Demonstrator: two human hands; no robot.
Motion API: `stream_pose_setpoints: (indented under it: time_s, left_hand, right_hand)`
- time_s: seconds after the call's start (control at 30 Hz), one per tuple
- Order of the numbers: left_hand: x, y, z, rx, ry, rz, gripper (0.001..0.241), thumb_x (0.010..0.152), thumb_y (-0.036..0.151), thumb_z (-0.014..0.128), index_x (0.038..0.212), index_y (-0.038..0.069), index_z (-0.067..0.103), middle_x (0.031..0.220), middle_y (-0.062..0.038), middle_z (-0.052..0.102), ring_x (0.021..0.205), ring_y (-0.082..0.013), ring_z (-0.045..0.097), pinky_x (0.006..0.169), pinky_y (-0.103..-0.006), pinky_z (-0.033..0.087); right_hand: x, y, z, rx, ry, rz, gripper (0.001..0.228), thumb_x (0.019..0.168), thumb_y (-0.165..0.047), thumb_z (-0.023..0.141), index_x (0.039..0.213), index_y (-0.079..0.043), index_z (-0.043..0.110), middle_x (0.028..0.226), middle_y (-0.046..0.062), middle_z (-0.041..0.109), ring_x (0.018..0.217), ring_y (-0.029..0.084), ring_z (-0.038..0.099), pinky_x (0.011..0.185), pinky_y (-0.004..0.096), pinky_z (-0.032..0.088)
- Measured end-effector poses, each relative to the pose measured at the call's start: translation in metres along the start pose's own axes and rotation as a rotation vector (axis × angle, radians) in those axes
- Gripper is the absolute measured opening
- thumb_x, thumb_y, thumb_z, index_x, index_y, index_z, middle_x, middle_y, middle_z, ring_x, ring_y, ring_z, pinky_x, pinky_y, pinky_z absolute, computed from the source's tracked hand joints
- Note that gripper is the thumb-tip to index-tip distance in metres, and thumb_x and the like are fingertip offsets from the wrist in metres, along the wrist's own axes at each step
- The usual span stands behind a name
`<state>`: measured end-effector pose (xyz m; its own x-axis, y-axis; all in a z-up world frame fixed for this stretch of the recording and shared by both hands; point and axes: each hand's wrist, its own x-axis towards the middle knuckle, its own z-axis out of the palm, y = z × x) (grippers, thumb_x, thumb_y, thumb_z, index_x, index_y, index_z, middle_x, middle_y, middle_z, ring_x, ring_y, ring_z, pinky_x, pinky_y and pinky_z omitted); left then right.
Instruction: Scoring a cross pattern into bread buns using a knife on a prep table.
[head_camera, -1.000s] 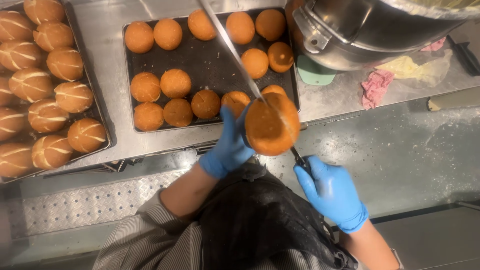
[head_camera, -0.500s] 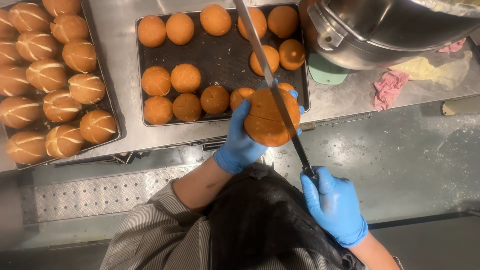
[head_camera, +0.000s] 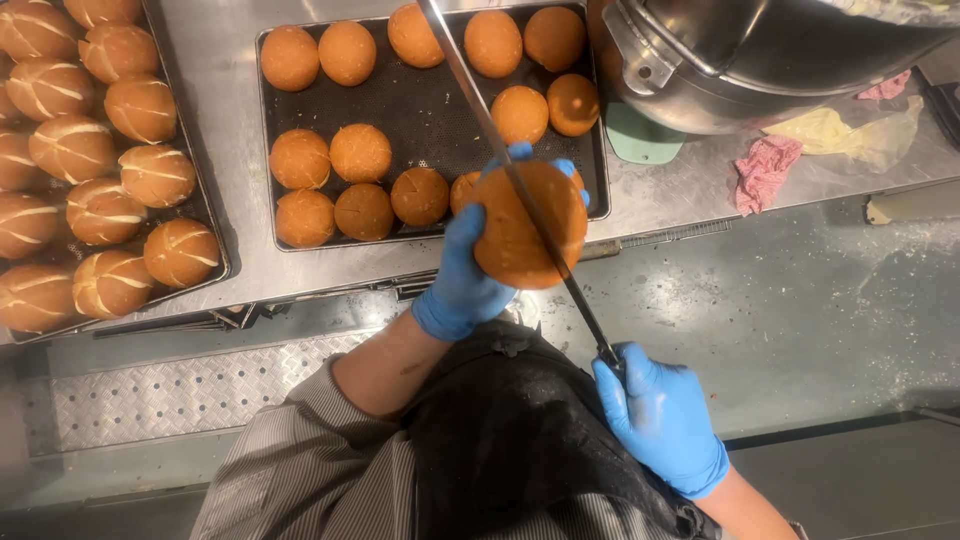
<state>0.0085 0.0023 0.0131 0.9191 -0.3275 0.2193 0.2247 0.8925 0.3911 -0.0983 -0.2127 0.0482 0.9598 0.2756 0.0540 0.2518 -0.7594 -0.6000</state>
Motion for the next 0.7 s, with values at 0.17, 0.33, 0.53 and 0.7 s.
stream_pose_setpoints:
  time_s: [0.17,0.33,0.53,0.7]
  left_hand:
    - [-0.011,-0.017,0.004,0.091,0.033,-0.047,0.073,0.105,0.054,0.056,0.16,0.011,0.035,0.16,-0.013,0.047,0.148,-0.0311,0.047,0.131,-0.0476,0.035]
    - [0.001,0.004,-0.003,-0.003,0.12,-0.013,0.071,0.108,0.052,0.05,0.161,0.008,0.036,0.159,-0.014,0.045,0.147,-0.0286,0.047,0.13,-0.0483,0.031]
    - [-0.011,-0.017,-0.005,0.01,0.073,-0.051,0.072,0.109,0.054,0.05,0.161,0.007,0.036,0.16,-0.013,0.046,0.15,-0.0277,0.045,0.133,-0.0461,0.029]
    - [0.003,0.0,0.001,-0.093,0.063,-0.094,0.069,0.107,0.051,0.052,0.162,0.012,0.036,0.161,-0.008,0.044,0.152,-0.0246,0.042,0.133,-0.0446,0.028]
  right_hand:
    - [0.014,-0.004,0.003,-0.038,-0.009,0.018,0.015,0.091,-0.015,0.068,0.093,-0.003,0.059,0.059,0.017,0.063,0.051,0.038,0.064,0.047,0.043,0.048]
    - [0.002,0.007,0.012,-0.034,-0.011,-0.003,0.015,0.09,-0.015,0.068,0.092,-0.003,0.06,0.059,0.017,0.063,0.052,0.039,0.064,0.047,0.044,0.049]
    - [0.017,0.006,0.017,-0.04,-0.059,0.048,0.016,0.091,-0.016,0.068,0.09,-0.004,0.059,0.059,0.017,0.062,0.052,0.039,0.064,0.047,0.045,0.048]
    - [0.023,0.002,0.019,-0.047,-0.014,0.039,0.016,0.092,-0.016,0.068,0.093,-0.003,0.059,0.059,0.018,0.062,0.054,0.04,0.063,0.048,0.046,0.048]
